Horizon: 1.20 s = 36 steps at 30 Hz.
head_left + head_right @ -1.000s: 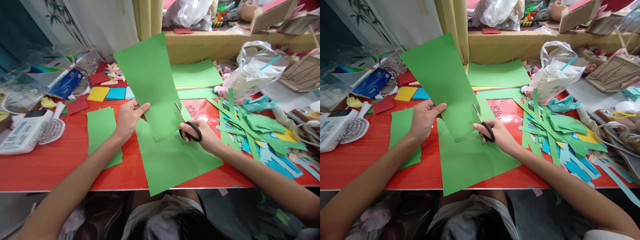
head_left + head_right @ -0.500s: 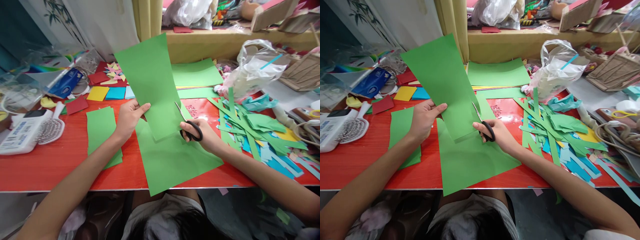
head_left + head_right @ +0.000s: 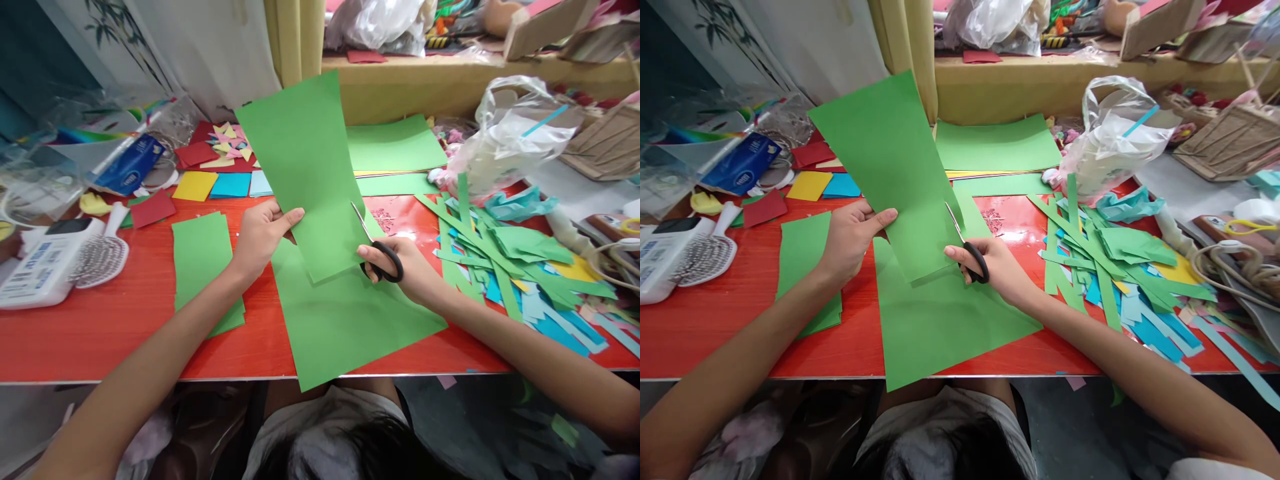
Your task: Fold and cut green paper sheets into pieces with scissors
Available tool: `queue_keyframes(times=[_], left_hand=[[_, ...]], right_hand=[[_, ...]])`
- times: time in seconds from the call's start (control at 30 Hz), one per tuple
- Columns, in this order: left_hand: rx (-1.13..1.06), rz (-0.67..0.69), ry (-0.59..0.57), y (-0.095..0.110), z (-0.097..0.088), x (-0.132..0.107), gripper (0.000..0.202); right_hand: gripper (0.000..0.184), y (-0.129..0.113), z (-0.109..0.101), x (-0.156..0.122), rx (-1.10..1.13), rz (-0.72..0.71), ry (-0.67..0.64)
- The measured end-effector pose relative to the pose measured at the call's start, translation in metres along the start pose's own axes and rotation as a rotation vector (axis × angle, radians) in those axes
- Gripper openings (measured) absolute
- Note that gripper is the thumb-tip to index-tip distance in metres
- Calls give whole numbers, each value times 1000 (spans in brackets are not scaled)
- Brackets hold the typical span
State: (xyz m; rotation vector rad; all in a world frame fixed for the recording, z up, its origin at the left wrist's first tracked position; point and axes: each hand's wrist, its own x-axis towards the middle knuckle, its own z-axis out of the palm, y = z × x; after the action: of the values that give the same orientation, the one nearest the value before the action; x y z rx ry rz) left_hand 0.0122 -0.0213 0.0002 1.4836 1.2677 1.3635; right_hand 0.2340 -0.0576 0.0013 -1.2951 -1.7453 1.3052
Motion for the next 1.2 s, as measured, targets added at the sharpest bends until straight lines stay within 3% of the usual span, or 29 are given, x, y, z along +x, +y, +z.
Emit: queue_keyframes(times=[0.4,0.67,1.2], left_hand=[[27,4,-22,0,1,0,26],[9,-8,-40,1,1,-1,23],[-17,-33,-63,1,3,-3,23]], right_hand=[[49,2,0,0,98,60,6],[47,5,1,1,58,8,20],[47,6,1,1,66,39,50]])
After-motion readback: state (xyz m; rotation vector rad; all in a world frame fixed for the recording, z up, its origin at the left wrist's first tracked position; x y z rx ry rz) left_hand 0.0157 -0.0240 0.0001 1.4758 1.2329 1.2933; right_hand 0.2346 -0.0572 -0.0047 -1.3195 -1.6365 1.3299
